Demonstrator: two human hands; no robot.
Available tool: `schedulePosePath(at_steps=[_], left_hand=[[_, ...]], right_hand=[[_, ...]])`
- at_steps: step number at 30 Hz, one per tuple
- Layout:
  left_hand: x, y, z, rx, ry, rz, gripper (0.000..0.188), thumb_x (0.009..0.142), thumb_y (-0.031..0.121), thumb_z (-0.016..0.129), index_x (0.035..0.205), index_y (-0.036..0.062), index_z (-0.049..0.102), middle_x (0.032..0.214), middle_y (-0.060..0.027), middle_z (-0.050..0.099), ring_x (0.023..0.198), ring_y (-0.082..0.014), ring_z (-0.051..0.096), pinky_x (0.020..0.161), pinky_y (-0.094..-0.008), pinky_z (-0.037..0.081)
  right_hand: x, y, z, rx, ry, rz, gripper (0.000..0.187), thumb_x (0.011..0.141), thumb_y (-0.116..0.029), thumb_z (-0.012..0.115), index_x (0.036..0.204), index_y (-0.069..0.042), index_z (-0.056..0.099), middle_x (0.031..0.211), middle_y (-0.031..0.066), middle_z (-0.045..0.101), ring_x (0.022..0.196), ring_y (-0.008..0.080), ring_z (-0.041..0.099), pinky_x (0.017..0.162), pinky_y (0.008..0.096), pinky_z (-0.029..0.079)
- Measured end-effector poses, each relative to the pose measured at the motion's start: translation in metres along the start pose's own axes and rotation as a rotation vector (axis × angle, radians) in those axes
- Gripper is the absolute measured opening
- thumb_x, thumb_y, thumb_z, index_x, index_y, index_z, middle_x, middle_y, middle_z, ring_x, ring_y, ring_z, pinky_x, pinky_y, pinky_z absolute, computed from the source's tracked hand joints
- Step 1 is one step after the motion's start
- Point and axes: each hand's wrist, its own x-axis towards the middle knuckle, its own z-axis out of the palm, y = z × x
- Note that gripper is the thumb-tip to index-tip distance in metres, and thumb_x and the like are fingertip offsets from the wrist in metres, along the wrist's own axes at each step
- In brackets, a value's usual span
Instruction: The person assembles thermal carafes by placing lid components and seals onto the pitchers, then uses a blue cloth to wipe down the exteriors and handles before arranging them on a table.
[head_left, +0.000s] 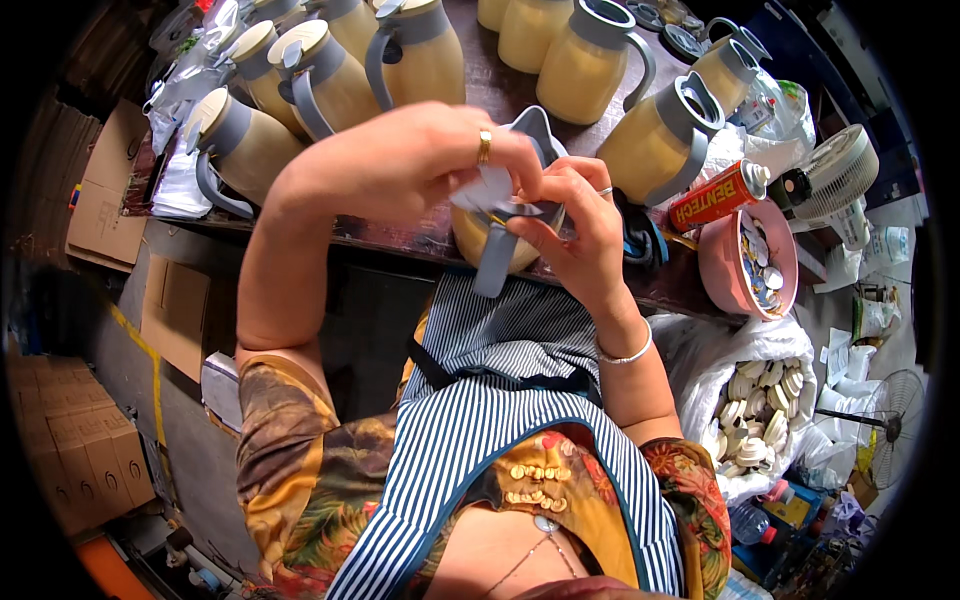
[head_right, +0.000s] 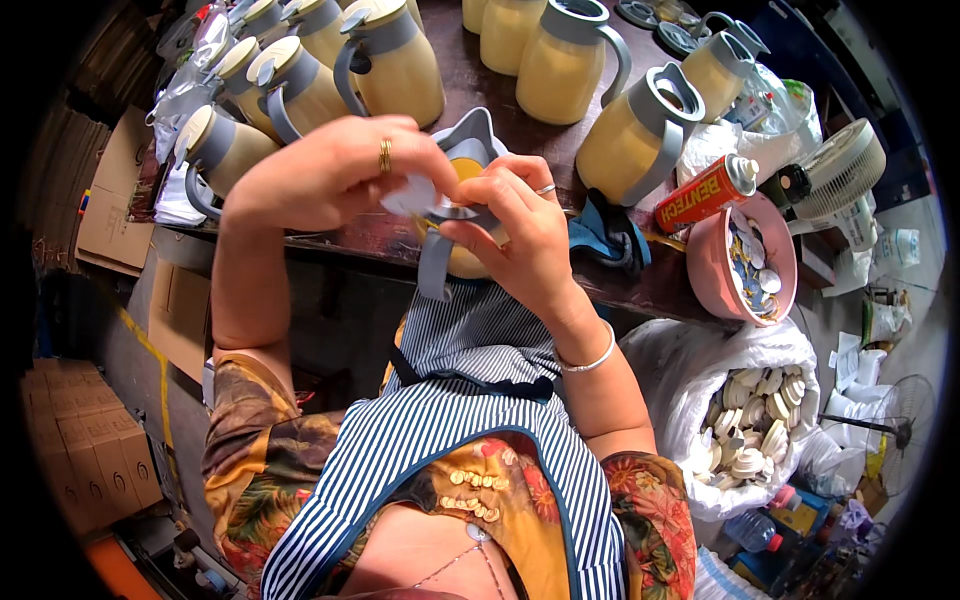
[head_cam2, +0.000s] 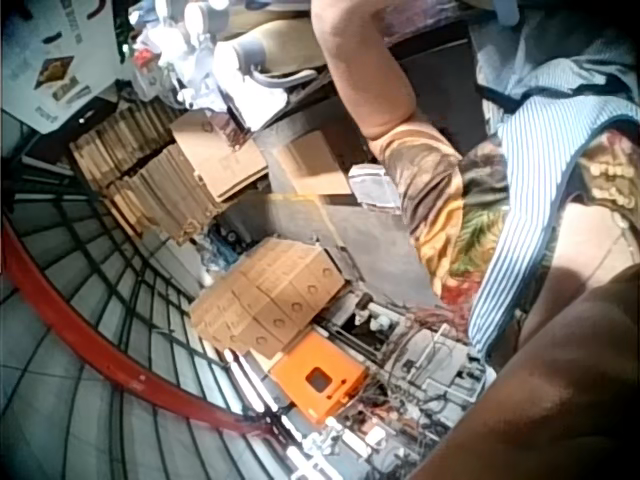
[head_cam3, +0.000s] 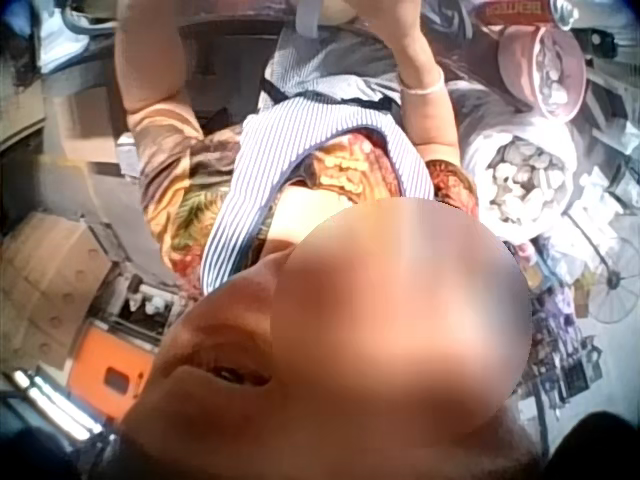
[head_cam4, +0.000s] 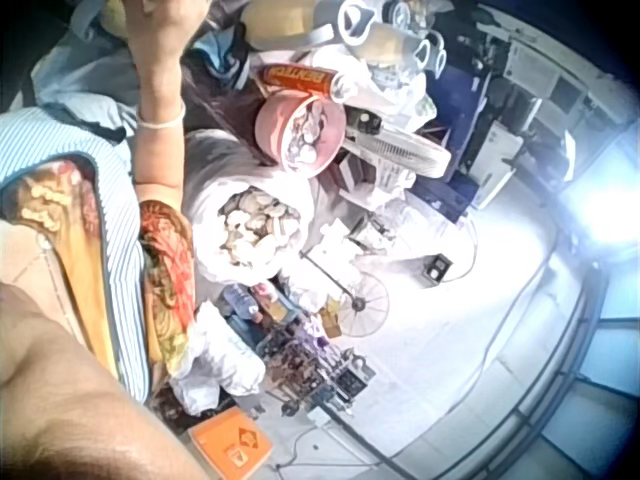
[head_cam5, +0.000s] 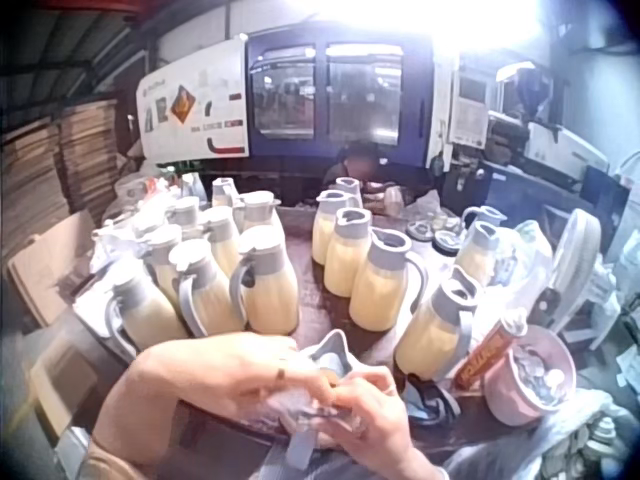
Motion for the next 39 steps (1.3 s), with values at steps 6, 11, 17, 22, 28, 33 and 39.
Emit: schedulePosePath(at_steps=[6, 11, 17, 22, 28, 33, 39], left_hand=[[0.002, 0.014, 0.038, 0.226, 0.467, -0.124, 0.04, 0.079, -0.001, 0.065, 0.118, 0.0099, 0.062, 0.108, -0.0116, 0.063, 0.104, -0.0334, 0.061, 0.087, -0.0368, 0.05], [0.0, 0.037, 0.154, -0.265, 1.171, -0.25, 0.052, 0.095, 0.038, 0.065, 0.125, -0.0006, 0.047, 0.125, -0.0115, 0.047, 0.116, -0.0208, 0.051, 0.1, -0.0359, 0.044], [-0.052, -0.004, 0.166, -0.468, 1.277, -0.665, 0.028, 0.092, 0.013, 0.071, 0.115, 0.0, 0.061, 0.104, -0.0058, 0.064, 0.089, -0.0148, 0.059, 0.081, -0.0298, 0.052], [-0.077, -0.022, 0.157, -0.584, 1.111, -0.722, 0.029, 0.091, -0.003, 0.064, 0.12, 0.0009, 0.06, 0.101, -0.0065, 0.065, 0.079, -0.0135, 0.062, 0.067, -0.0284, 0.055], [-0.066, -0.023, 0.184, -0.452, 1.324, -0.553, 0.028, 0.093, 0.01, 0.067, 0.119, 0.0046, 0.06, 0.084, 0.004, 0.055, 0.069, -0.0045, 0.044, 0.061, -0.0188, 0.036], [-0.066, -0.007, 0.175, -0.501, 1.397, -0.483, 0.024, 0.094, 0.004, 0.061, 0.118, 0.0019, 0.06, 0.093, -0.0054, 0.065, 0.071, -0.0102, 0.056, 0.059, -0.0259, 0.051], [-0.054, 0.038, 0.162, 0.052, 0.912, -0.247, 0.02, 0.081, 0.004, 0.074, 0.1, 0.0008, 0.068, 0.088, -0.0116, 0.071, 0.073, -0.0223, 0.068, 0.068, -0.0338, 0.055]], right_hand=[[-0.01, 0.001, 0.015, -0.169, 0.038, 0.083, 0.031, 0.068, -0.021, 0.082, 0.091, -0.011, 0.064, 0.086, 0.0029, 0.062, 0.095, 0.025, 0.058, 0.083, 0.0399, 0.043], [0.008, -0.012, 0.03, -0.518, 0.255, -0.054, 0.031, 0.075, -0.029, 0.075, 0.1, -0.015, 0.061, 0.094, 0.001, 0.061, 0.092, 0.0239, 0.059, 0.083, 0.0395, 0.041], [-0.071, -0.033, -0.13, -0.697, 0.34, -0.137, 0.029, 0.091, -0.03, 0.065, 0.108, -0.007, 0.061, 0.109, 0.0168, 0.062, 0.091, 0.0308, 0.062, 0.079, 0.0395, 0.05], [-0.274, 0.0, -0.317, -1.564, -0.006, 1.578, 0.043, 0.084, -0.03, 0.068, 0.115, -0.005, 0.053, 0.095, 0.0217, 0.067, 0.09, 0.0424, 0.065, 0.081, 0.0518, 0.052], [-0.348, 0.057, -0.322, -1.361, 0.213, 1.523, 0.066, 0.083, -0.016, 0.061, 0.144, -0.008, 0.038, 0.119, 0.0257, 0.058, 0.112, 0.0422, 0.058, 0.097, 0.0467, 0.047], [-0.31, -0.037, -0.322, -0.556, 0.962, 1.141, 0.056, 0.09, -0.02, 0.062, 0.142, -0.013, 0.042, 0.128, 0.0143, 0.057, 0.113, 0.0259, 0.059, 0.097, 0.0385, 0.048], [-0.156, -0.079, -0.216, 0.195, 0.496, 0.592, 0.059, 0.096, -0.046, 0.057, 0.137, -0.005, 0.043, 0.126, 0.0161, 0.057, 0.109, 0.0269, 0.061, 0.092, 0.0379, 0.051]])
